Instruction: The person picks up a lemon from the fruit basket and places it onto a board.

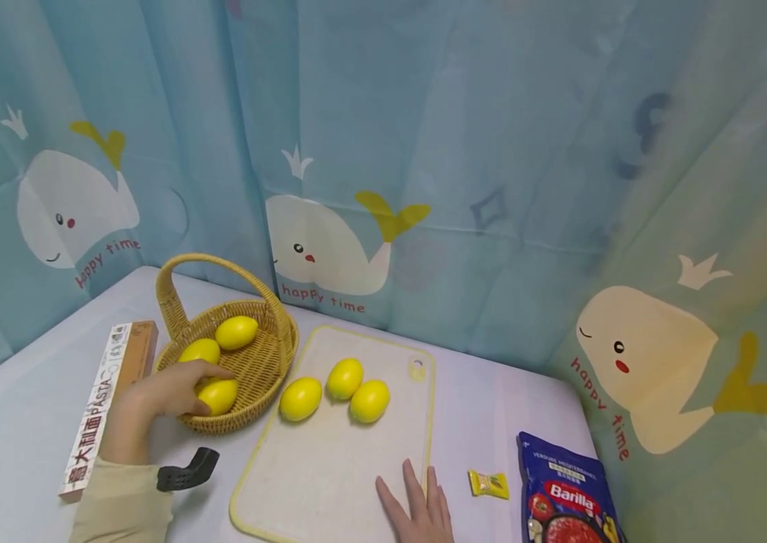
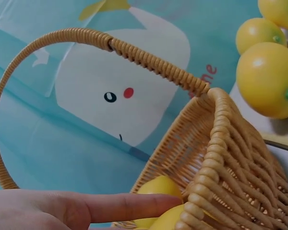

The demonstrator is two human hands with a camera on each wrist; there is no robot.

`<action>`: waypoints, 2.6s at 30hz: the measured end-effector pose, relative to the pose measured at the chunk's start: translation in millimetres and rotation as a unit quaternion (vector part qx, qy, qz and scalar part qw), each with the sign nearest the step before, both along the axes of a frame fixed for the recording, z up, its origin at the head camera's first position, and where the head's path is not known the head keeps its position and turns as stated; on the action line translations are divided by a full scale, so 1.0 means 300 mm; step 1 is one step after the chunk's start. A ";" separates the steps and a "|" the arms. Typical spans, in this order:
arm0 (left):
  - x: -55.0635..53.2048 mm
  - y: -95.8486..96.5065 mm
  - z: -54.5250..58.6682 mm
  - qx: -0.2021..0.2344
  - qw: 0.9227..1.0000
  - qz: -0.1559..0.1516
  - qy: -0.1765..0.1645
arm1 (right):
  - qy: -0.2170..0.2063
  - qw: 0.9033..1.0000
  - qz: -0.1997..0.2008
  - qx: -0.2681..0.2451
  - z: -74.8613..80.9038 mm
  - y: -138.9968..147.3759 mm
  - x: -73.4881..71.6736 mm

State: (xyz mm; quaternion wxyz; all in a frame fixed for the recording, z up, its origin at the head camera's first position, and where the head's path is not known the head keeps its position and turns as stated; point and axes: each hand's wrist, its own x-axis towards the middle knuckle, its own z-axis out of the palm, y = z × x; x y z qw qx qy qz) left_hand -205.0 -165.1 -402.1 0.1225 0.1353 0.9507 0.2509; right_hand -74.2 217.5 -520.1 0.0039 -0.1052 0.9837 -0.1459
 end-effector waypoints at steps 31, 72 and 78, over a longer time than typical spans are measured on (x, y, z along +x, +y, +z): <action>-0.005 0.033 0.005 0.025 0.999 0.034 0.007 | 0.064 0.998 0.006 0.012 -0.031 0.009 0.008; 0.051 0.473 -0.008 -0.019 0.985 -0.151 0.079 | -0.011 1.000 0.000 -0.012 0.012 -0.005 0.005; 0.061 0.497 -0.027 -0.059 0.983 -0.148 0.090 | 0.009 1.000 0.003 -0.007 0.001 0.000 0.007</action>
